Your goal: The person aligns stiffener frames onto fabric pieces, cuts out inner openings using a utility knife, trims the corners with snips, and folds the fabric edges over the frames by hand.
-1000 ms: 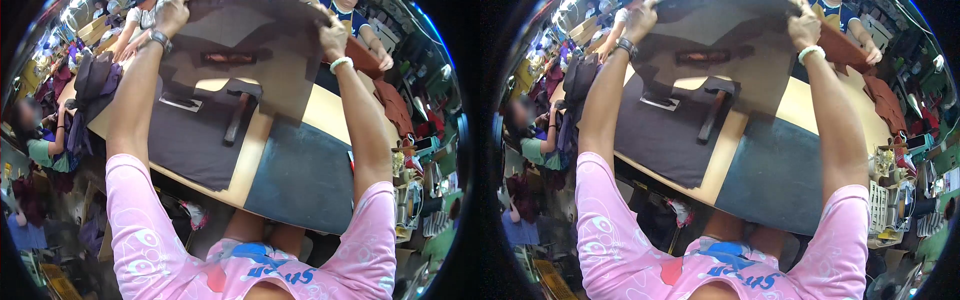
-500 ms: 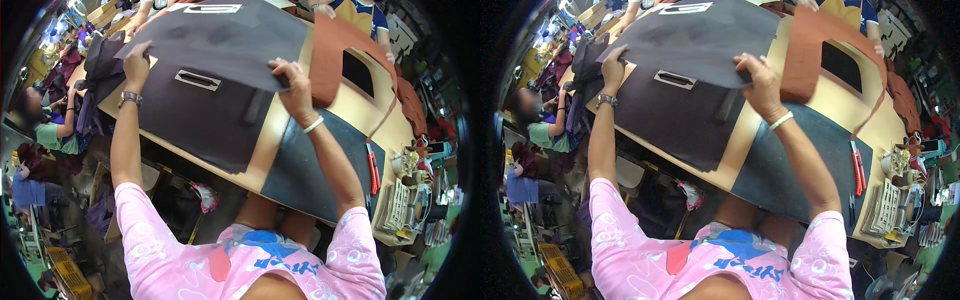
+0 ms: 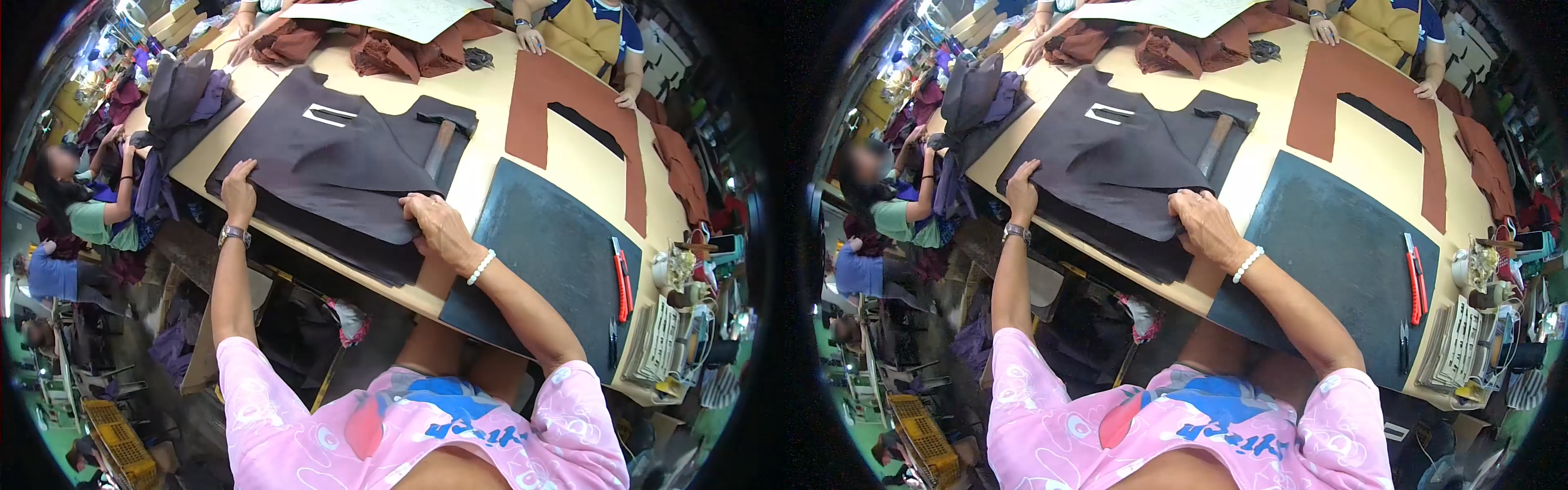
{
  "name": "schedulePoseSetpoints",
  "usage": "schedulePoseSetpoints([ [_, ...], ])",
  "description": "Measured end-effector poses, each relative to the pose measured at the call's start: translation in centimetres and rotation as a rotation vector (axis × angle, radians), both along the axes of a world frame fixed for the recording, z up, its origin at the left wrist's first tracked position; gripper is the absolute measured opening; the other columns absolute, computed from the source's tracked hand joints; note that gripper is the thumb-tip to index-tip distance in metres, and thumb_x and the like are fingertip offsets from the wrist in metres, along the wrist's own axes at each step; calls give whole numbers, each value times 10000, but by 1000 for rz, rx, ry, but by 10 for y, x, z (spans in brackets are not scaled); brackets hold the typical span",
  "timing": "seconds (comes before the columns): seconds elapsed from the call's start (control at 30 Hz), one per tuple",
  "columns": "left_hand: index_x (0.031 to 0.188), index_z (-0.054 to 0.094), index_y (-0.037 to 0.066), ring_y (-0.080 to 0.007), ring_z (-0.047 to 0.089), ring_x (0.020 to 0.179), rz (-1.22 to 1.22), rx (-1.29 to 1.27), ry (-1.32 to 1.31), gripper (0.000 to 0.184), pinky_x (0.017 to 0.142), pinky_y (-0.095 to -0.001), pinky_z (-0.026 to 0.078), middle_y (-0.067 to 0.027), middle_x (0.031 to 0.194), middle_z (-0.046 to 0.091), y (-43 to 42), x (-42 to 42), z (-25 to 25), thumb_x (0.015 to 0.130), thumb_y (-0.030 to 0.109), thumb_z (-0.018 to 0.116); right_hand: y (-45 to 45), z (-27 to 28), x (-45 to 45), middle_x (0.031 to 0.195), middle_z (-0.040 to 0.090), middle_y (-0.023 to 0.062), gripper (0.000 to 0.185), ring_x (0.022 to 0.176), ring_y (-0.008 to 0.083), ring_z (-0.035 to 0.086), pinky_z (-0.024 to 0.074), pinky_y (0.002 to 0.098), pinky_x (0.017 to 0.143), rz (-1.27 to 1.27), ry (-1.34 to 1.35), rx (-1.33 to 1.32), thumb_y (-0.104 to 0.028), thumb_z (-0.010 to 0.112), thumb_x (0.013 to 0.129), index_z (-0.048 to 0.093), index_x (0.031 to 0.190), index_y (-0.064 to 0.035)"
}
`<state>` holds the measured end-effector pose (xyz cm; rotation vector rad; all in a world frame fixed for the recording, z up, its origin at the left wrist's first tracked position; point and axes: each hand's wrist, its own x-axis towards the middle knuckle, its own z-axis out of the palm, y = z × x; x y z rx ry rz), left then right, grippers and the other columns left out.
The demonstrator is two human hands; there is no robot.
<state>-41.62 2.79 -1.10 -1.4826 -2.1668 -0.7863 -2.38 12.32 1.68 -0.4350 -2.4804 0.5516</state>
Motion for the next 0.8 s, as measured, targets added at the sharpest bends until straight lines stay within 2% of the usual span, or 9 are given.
schedulePoseSetpoints([
  [0.03, 1012, 668, 38, -292, 578, 1074, -1, 7, -16, 399, 937, -382, 430, -131, 1071, 645, -2, -1, -2, 713, -76, 430, 1, -1, -1, 851, 532, 77, 419, 936, 268, 567, 407, 346, 742, -17, -3, 15, 4, 686, 525, 450, 860, -82],
  [0.23, 1035, 663, 57, -275, 556, 1115, 3, 27, 74, 412, 947, -385, 417, -104, 1107, 638, -16, 1, 4, 714, -78, 445, -12, -3, -5, 907, 541, 103, 442, 1054, 300, 544, 413, 406, 824, 55, 36, 102, -39, 708, 537, 450, 894, -75],
  [0.33, 1042, 663, 64, -280, 539, 1141, 36, -3, 74, 447, 979, -375, 407, -113, 1122, 629, -26, -2, 0, 712, -91, 405, -17, -7, -9, 943, 549, 115, 447, 1108, 302, 528, 413, 418, 856, 80, -49, 96, -43, 708, 554, 447, 916, -69],
  [0.53, 1036, 665, 57, -277, 540, 1140, -2, -74, 81, 445, 984, -370, 404, -103, 1128, 629, -31, -14, -14, 707, -92, 404, -20, -15, -14, 979, 561, 133, 407, 1107, 317, 531, 417, 420, 838, 67, -79, 82, -36, 687, 588, 442, 912, -59],
  [0.63, 1033, 665, 57, -273, 544, 1135, 10, -137, 70, 441, 983, -368, 406, -104, 1127, 629, -32, -12, -12, 707, -91, 409, -20, -17, -15, 977, 561, 142, 374, 1108, 322, 529, 423, 424, 865, 75, -105, 76, -40, 667, 610, 441, 908, -51],
  [0.8, 1037, 665, 62, -263, 553, 1121, 1, -231, 76, 447, 980, -366, 407, -103, 1120, 633, -35, -21, -14, 701, -91, 412, -19, -13, -15, 1072, 566, 165, 373, 1118, 324, 525, 427, 427, 921, 93, -216, 66, -55, 637, 639, 455, 963, -18],
])
